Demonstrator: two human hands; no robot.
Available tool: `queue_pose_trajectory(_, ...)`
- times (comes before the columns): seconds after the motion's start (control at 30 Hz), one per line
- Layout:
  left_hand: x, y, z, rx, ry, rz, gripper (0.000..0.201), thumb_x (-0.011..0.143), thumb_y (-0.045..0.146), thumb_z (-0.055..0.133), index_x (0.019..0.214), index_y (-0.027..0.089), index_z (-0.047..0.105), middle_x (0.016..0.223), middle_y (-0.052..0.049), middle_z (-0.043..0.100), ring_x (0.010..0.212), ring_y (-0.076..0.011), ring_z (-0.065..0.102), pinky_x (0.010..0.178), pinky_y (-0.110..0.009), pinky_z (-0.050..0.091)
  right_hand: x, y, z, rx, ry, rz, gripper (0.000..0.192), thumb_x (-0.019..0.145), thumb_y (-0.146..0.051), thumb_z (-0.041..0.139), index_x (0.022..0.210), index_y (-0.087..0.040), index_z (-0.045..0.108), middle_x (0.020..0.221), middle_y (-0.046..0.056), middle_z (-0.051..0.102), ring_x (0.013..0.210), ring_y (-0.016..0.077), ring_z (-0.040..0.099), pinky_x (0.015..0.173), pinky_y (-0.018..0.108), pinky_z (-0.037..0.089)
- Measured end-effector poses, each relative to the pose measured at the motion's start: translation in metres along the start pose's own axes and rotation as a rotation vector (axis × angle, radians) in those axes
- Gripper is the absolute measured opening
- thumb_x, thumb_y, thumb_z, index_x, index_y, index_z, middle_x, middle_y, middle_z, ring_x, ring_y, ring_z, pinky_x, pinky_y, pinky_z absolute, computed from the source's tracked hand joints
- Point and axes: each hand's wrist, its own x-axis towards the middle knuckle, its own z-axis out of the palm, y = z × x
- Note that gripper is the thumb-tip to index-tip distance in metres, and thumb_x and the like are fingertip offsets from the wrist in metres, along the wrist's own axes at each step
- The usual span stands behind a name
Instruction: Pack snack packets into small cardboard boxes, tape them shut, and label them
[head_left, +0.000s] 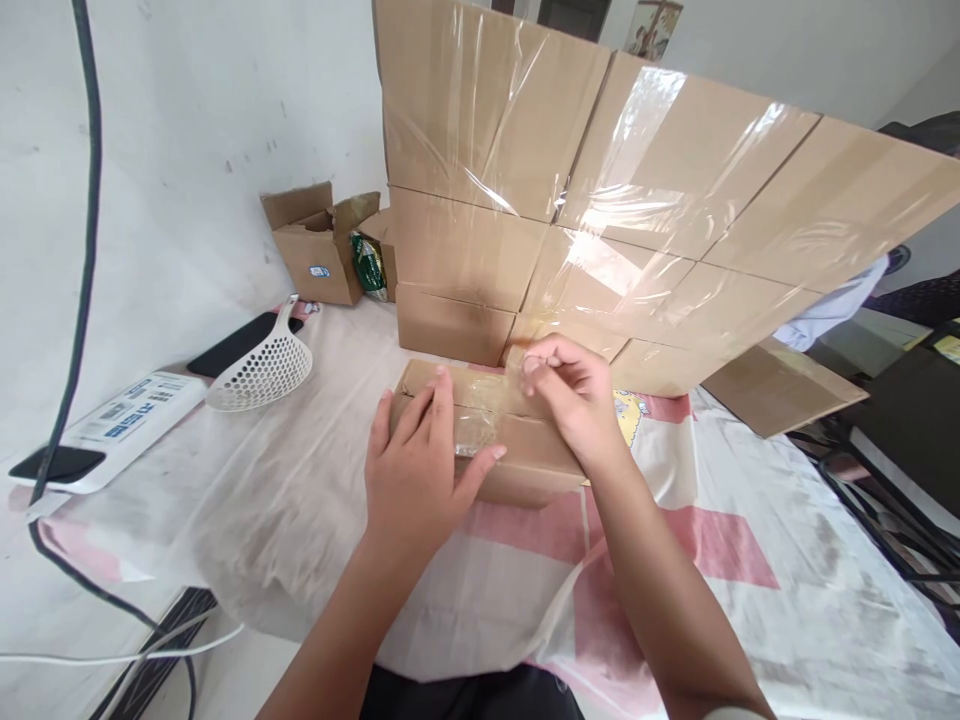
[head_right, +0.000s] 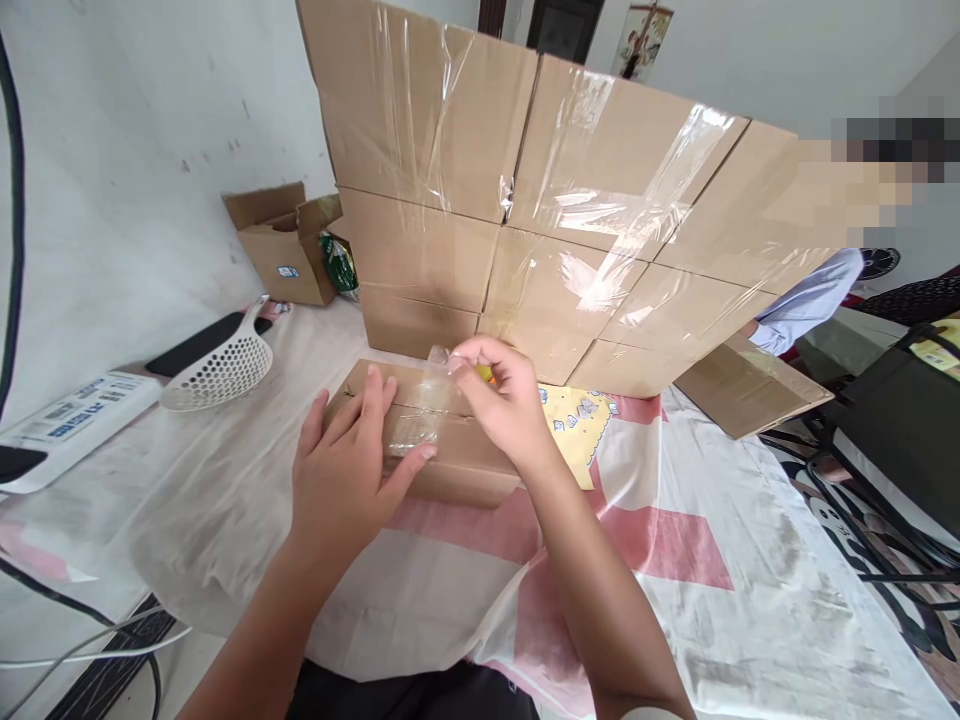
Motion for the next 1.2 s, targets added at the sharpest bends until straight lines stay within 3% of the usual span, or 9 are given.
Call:
queue_pose_trajectory(0.2,-0.003,-0.002,0.001,-0.018,0.013,0.014,0.105,0.091,0.072,0.051,0.164,0.008,0.010,0.141,-0.016,0.063,0.132,-0.0324,0.058,0.123,-0.049,0.021,0.002,-0.001,0.005,-0.083,-0.291,0.162,0.016,0.093,-0.022,0.058,0.079,-0.019,0.064,0.071,-0.002,0.062,0.068,0.0124,0.057,0.063,0.026,0.043)
queue_pose_trajectory(0.37,-0.003,-0.005,0.002,0.028,0.065,0.101,0.086,0.093,0.067,0.051,0.160,0.015,0.031,0.142,-0.016,0.063,0.130,-0.0340,0.059,0.118,-0.051,0.026,0.000,-0.001,0.008,-0.318,-0.267,0.165,0.016,0.089,-0.018,0.056,0.076,-0.019,0.064,0.068,-0.003,0.060,0.062,0.0112,0.052,0.058,0.026,0.038)
queue_pose_trajectory(0.57,-0.006,-0.012,-0.001,0.032,0.053,0.206,0.047,0.097,0.051,0.055,0.134,0.024,0.066,0.146,-0.017,0.059,0.131,-0.0362,0.059,0.110,-0.054,0.031,-0.001,-0.002,0.009,-0.523,-0.257,0.167,0.016,0.087,-0.015,0.056,0.072,-0.020,0.061,0.065,-0.003,0.059,0.062,0.0120,0.050,0.057,0.027,0.033)
queue_pose_trajectory(0.77,-0.004,-0.014,-0.002,0.010,0.030,0.214,0.035,0.099,0.044,0.055,0.122,0.025,0.073,0.144,-0.014,0.062,0.130,-0.0338,0.060,0.106,-0.053,0.033,0.001,0.006,0.006,-0.571,-0.238,0.209,0.009,0.088,-0.026,0.064,0.091,-0.022,0.072,0.080,0.001,0.066,0.081,0.0183,0.059,0.069,0.031,0.043)
queue_pose_trajectory(0.83,-0.003,-0.013,-0.001,0.000,0.028,0.211,0.034,0.100,0.043,0.054,0.122,0.025,0.072,0.143,-0.012,0.063,0.129,-0.0325,0.060,0.106,-0.052,0.033,0.002,0.009,0.002,-0.637,-0.143,0.236,0.047,0.081,-0.035,0.076,0.126,-0.025,0.065,0.100,0.005,0.067,0.094,0.0234,0.061,0.078,0.035,0.047)
queue_pose_trajectory(0.9,-0.003,-0.013,-0.001,-0.007,0.032,0.210,0.032,0.100,0.043,0.054,0.121,0.026,0.072,0.143,-0.007,0.063,0.129,-0.0310,0.060,0.105,-0.052,0.033,0.003,0.012,-0.002,-0.668,-0.064,0.272,0.095,0.071,-0.045,0.084,0.154,-0.028,0.039,0.118,0.009,0.064,0.106,0.0287,0.059,0.086,0.041,0.048)
queue_pose_trajectory(0.97,-0.003,-0.013,-0.003,-0.003,0.037,0.216,0.029,0.100,0.040,0.054,0.121,0.027,0.071,0.144,-0.001,0.063,0.129,-0.0296,0.060,0.104,-0.051,0.033,0.005,0.014,-0.005,-0.674,-0.036,0.290,0.107,0.071,-0.047,0.083,0.160,-0.030,0.026,0.122,0.011,0.062,0.111,0.0309,0.057,0.090,0.045,0.048)
queue_pose_trajectory(1.07,-0.005,-0.014,-0.006,-0.030,0.003,0.255,0.026,0.100,0.030,0.056,0.121,0.031,0.070,0.136,0.005,0.068,0.129,-0.0273,0.060,0.103,-0.051,0.032,0.007,0.015,-0.005,-0.697,-0.043,0.337,0.077,0.082,-0.039,0.075,0.151,-0.023,0.045,0.111,0.011,0.067,0.104,0.0289,0.061,0.090,0.044,0.047)
queue_pose_trajectory(1.2,-0.009,-0.017,-0.010,-0.103,-0.030,0.285,0.029,0.098,0.020,0.056,0.117,0.035,0.072,0.122,0.004,0.075,0.122,-0.0243,0.065,0.102,-0.048,0.032,0.007,0.015,0.003,-0.678,-0.095,0.389,0.033,0.086,-0.038,0.070,0.113,-0.019,0.072,0.096,0.008,0.071,0.091,0.0241,0.066,0.088,0.041,0.048)
